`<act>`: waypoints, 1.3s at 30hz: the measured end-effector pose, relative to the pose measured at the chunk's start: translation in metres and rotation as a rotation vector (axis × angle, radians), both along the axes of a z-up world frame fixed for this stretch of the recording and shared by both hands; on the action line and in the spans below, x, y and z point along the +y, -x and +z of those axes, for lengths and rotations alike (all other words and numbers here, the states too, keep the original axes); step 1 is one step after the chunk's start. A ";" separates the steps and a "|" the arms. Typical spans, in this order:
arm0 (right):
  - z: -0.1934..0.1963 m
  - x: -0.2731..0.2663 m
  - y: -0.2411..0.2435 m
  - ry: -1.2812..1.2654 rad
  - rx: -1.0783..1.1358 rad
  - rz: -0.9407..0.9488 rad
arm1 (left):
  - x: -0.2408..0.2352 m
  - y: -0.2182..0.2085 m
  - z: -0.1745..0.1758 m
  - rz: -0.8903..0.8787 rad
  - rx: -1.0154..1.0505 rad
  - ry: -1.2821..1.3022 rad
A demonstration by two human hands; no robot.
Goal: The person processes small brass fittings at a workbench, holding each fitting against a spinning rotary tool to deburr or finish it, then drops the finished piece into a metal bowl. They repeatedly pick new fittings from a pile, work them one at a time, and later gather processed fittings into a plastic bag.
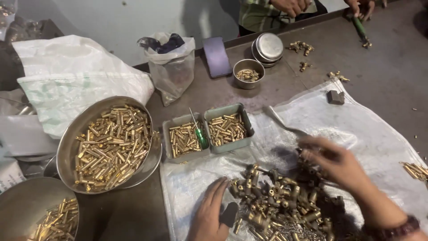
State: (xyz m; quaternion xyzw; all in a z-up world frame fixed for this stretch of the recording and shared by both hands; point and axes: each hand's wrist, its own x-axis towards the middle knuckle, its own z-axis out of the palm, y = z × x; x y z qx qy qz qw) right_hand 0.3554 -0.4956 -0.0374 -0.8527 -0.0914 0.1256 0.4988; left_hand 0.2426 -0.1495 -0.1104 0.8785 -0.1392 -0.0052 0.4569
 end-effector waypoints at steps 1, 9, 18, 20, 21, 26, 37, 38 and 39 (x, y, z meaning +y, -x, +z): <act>-0.003 -0.010 -0.016 0.051 0.004 -0.283 | 0.000 0.001 -0.006 0.012 -0.030 -0.002; -0.095 -0.084 -0.124 0.846 -0.723 -0.016 | 0.006 -0.015 -0.046 -0.040 -0.062 -0.040; -0.123 -0.146 -0.208 0.883 -0.371 -0.268 | 0.004 -0.001 -0.018 0.048 -0.064 -0.046; -0.146 -0.171 -0.218 0.764 -0.479 -0.135 | 0.004 -0.001 -0.013 0.026 -0.066 -0.140; -0.107 -0.122 -0.189 0.767 -0.474 -0.138 | 0.006 -0.003 -0.009 0.021 -0.063 -0.138; -0.103 -0.094 -0.062 0.154 -0.223 -0.320 | 0.002 0.004 0.018 0.057 -0.082 0.034; 0.010 0.080 0.056 -0.379 0.018 0.044 | -0.003 0.006 0.007 0.124 -0.157 0.035; 0.023 0.083 0.065 -0.489 0.005 -0.001 | -0.002 0.006 0.002 0.138 -0.202 0.062; 0.015 0.068 0.075 -0.490 0.007 -0.005 | -0.002 0.007 0.000 0.135 -0.199 0.060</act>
